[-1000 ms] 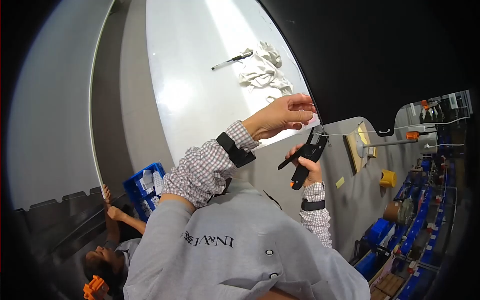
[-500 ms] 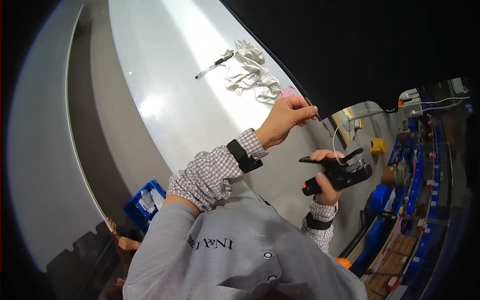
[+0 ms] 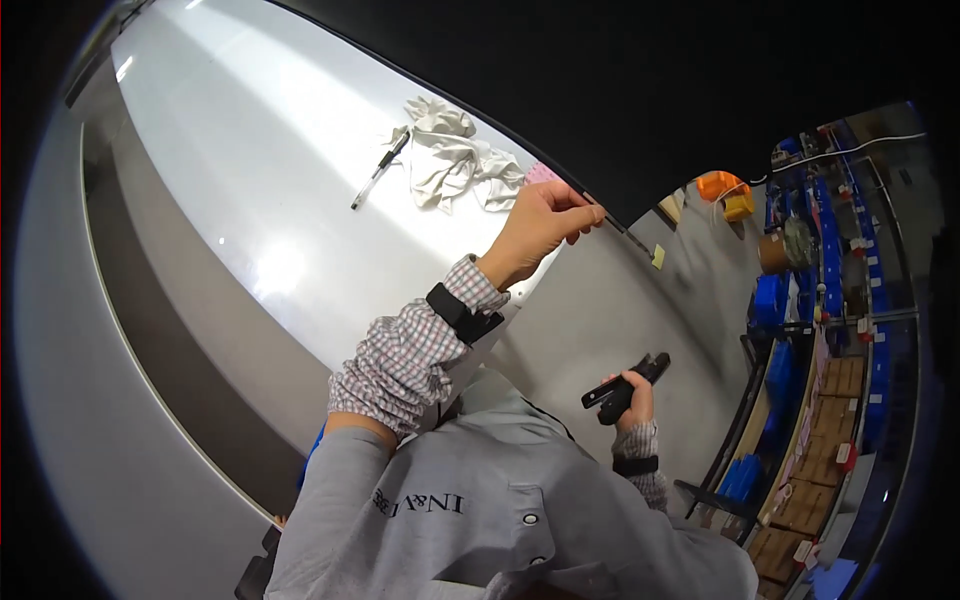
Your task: The person assembles electrical components by taking wiring harnesses from a component box and connecting them to a plastic enclosure, then labels the components with a pen. The person uses pliers and a hand tool to manipulate the wiring and components, and consults an inspection sheet.
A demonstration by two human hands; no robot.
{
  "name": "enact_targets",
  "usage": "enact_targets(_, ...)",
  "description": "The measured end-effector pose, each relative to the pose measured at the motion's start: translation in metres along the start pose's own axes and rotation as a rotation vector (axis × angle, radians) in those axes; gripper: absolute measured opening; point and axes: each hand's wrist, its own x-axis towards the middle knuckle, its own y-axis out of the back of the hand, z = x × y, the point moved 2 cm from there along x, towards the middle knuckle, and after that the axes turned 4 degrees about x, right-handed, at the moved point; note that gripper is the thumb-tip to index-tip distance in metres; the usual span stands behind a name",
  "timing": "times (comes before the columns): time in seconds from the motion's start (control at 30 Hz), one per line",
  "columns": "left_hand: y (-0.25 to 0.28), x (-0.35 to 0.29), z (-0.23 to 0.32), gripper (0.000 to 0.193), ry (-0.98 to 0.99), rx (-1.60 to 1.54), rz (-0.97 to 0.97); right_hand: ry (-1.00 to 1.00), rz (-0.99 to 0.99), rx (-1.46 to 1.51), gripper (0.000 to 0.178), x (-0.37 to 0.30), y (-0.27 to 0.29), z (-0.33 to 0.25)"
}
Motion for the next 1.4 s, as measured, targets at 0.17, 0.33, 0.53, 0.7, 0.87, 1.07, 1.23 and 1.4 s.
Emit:
enact_targets(0.17, 0.001, 0.006, 0.004, 0.009, -0.027, 0.040, -0.017, 0.791, -0.404, -0.267, 0.025, -0.090, -0.084, -0.009)
enact_targets(0.33, -0.001, 0.015, 0.009, 0.011, -0.038, 0.004, 0.009, 0.834, -0.506, -0.674, 0.033, -0.109, -0.179, -0.012)
enact_targets(0.53, -0.005, 0.019, 0.007, 0.013, -0.012, 0.100, 0.036, 0.930, -0.379, -0.369, 0.035, -0.074, -0.224, 0.008)
enact_targets(0.7, -0.012, 0.013, 0.013, 0.011, -0.011, -0.016, 0.101, 1.096, -0.396, -0.255, 0.045, -0.074, -0.240, 0.011)
enact_targets(0.87, -0.015, 0.013, 0.018, 0.011, 0.018, -0.065, 0.111, 1.205, -0.324, -0.241, 0.047, -0.073, -0.248, 0.004)
enact_targets(1.07, -0.013, 0.015, 0.017, 0.009, 0.023, -0.051, 0.099, 1.341, -0.275, -0.337, 0.046, -0.065, -0.250, 0.000)
enact_targets(1.23, -0.015, 0.014, 0.018, 0.008, 0.013, -0.078, 0.083, 1.278, -0.282, -0.342, 0.047, -0.064, -0.248, 0.001)
enact_targets(1.4, -0.015, 0.014, 0.017, 0.009, 0.007, -0.086, 0.076, 1.255, -0.295, -0.333, 0.048, -0.059, -0.247, 0.002)
